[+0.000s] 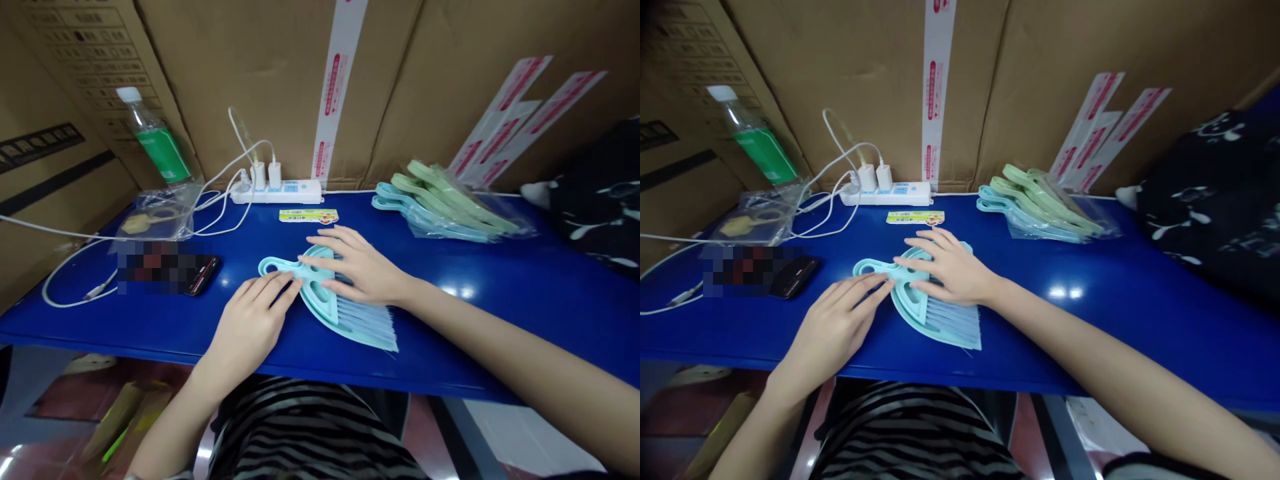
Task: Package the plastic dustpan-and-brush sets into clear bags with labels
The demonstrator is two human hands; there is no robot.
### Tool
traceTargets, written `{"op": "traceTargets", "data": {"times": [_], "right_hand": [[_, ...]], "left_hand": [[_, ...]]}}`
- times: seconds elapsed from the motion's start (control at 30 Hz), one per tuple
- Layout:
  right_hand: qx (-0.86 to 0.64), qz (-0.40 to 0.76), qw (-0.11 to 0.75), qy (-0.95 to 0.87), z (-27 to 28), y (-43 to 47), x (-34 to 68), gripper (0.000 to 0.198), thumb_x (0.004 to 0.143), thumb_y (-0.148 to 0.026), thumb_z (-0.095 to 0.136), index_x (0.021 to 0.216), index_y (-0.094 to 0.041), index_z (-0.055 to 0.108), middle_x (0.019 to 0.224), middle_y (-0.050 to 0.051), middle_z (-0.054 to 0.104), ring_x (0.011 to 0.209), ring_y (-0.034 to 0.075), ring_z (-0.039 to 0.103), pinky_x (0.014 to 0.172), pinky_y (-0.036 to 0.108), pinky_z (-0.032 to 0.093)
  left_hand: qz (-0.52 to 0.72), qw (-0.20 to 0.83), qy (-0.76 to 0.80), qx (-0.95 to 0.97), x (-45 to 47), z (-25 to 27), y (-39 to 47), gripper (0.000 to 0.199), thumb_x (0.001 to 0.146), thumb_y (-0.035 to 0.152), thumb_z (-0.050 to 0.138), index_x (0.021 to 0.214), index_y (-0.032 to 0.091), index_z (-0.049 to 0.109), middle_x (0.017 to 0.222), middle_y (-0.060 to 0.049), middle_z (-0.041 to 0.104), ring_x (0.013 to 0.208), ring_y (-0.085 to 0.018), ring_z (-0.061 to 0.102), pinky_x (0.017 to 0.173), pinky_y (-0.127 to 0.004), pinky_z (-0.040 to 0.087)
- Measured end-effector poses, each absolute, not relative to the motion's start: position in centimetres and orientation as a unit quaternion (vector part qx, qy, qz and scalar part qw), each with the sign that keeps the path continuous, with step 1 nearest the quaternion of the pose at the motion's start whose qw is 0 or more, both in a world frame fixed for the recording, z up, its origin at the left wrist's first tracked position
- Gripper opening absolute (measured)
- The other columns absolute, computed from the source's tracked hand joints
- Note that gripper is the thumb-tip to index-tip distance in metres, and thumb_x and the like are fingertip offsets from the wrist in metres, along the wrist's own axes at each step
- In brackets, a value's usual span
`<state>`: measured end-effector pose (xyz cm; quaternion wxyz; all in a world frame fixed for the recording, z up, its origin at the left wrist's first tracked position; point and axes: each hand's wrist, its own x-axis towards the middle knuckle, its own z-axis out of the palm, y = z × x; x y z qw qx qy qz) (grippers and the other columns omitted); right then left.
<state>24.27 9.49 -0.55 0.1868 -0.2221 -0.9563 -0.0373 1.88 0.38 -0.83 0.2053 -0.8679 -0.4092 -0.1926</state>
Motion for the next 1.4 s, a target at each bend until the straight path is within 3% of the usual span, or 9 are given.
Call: {"op": "traceTargets", "data": {"times": [0.17, 0.27, 0.5, 0.63, 0.9, 1.0, 1.17, 1.27, 1.4], "right_hand": [[-0.315, -0.152, 0.165, -0.922, 1.1, 12.2, 24.5, 0.043, 0.094, -0.017, 0.031, 0.126, -0.015, 0.059, 0.116, 0.016, 0.064, 0.107, 0.03, 0.052, 0.089, 0.05, 0.038], [-0.336, -0.174, 0.115, -0.918, 2.0, 15.0, 24.2, 0.041, 0.091, -0.012, 0.032, 0.116, -0.016, 0.064, 0.1, 0.016, 0.068, 0.094, 0.029, 0.056, 0.08, 0.044, 0.04], [-0.422, -0.07, 0.053, -0.902, 2.8, 19.6, 22.3, 0.027, 0.087, -0.031, 0.054, 0.104, -0.018, 0.069, 0.107, 0.013, 0.067, 0.101, 0.03, 0.059, 0.08, 0.041, 0.044], [-0.473, 0.023, 0.02, -0.881, 2.6, 21.0, 21.7, 0.041, 0.074, -0.048, 0.068, 0.103, -0.018, 0.069, 0.106, 0.013, 0.067, 0.098, 0.03, 0.061, 0.078, 0.039, 0.047], [-0.511, 0.102, 0.001, -0.854, 3.0, 22.4, 21.0, 0.028, 0.063, -0.041, 0.077, 0.078, -0.018, 0.069, 0.074, 0.005, 0.068, 0.072, 0.024, 0.064, 0.065, 0.036, 0.05], [-0.521, 0.096, 0.047, -0.847, 3.5, 21.9, 21.1, 0.027, 0.066, -0.034, 0.075, 0.084, -0.016, 0.068, 0.087, 0.009, 0.069, 0.082, 0.027, 0.064, 0.072, 0.039, 0.05], [-0.525, 0.102, 0.177, -0.826, 4.2, 19.1, 21.5, 0.031, 0.082, -0.03, 0.056, 0.109, -0.015, 0.06, 0.11, 0.012, 0.064, 0.098, 0.027, 0.061, 0.082, 0.041, 0.049], [-0.503, 0.288, 0.342, -0.74, 4.0, 16.5, 21.0, 0.042, 0.085, -0.023, 0.052, 0.126, -0.017, 0.046, 0.097, 0.007, 0.067, 0.075, 0.019, 0.065, 0.065, 0.036, 0.054], [-0.453, 0.475, 0.436, -0.616, 3.5, 13.7, 20.1, 0.064, 0.088, -0.016, 0.048, 0.144, -0.025, 0.018, 0.082, -0.001, 0.065, 0.059, 0.013, 0.061, 0.055, 0.029, 0.053]], "left_hand": [[-0.18, 0.218, -0.422, -0.861, 1.9, -1.1, 0.5, 0.04, 0.089, 0.006, 0.037, 0.121, 0.012, 0.059, 0.119, -0.011, 0.065, 0.107, -0.024, 0.061, 0.083, -0.037, 0.05], [-0.17, 0.219, -0.433, -0.858, 2.0, -1.1, 0.4, 0.041, 0.088, 0.006, 0.037, 0.123, 0.011, 0.058, 0.121, -0.012, 0.064, 0.108, -0.025, 0.06, 0.082, -0.037, 0.051], [-0.157, 0.201, -0.452, -0.855, 2.0, -1.2, 0.3, 0.045, 0.088, 0.005, 0.035, 0.127, 0.013, 0.055, 0.124, -0.012, 0.062, 0.112, -0.024, 0.057, 0.086, -0.036, 0.05], [-0.162, 0.193, -0.453, -0.855, 1.8, -1.1, 0.3, 0.044, 0.089, 0.006, 0.035, 0.128, 0.013, 0.054, 0.124, -0.012, 0.062, 0.113, -0.024, 0.055, 0.086, -0.036, 0.05], [-0.172, 0.196, -0.443, -0.858, 1.9, -1.0, 0.3, 0.044, 0.088, 0.006, 0.038, 0.128, 0.011, 0.053, 0.124, -0.012, 0.062, 0.111, -0.025, 0.056, 0.085, -0.036, 0.051], [-0.17, 0.199, -0.443, -0.858, 1.8, -1.0, 0.3, 0.044, 0.087, 0.006, 0.037, 0.128, 0.012, 0.054, 0.124, -0.013, 0.062, 0.112, -0.025, 0.056, 0.085, -0.036, 0.05], [-0.178, 0.205, -0.422, -0.865, 2.4, -0.8, 0.3, 0.044, 0.087, 0.005, 0.035, 0.125, 0.01, 0.055, 0.123, -0.013, 0.062, 0.113, -0.025, 0.055, 0.087, -0.036, 0.048], [-0.189, 0.194, -0.395, -0.878, 4.8, -0.7, -0.1, 0.045, 0.087, 0.005, 0.033, 0.127, 0.009, 0.053, 0.124, -0.012, 0.061, 0.112, -0.024, 0.055, 0.088, -0.035, 0.046], [-0.2, 0.157, -0.334, -0.908, 9.6, -0.6, -1.0, 0.049, 0.088, 0.006, 0.032, 0.134, 0.009, 0.045, 0.127, -0.01, 0.059, 0.107, -0.021, 0.056, 0.088, -0.032, 0.045]]}}
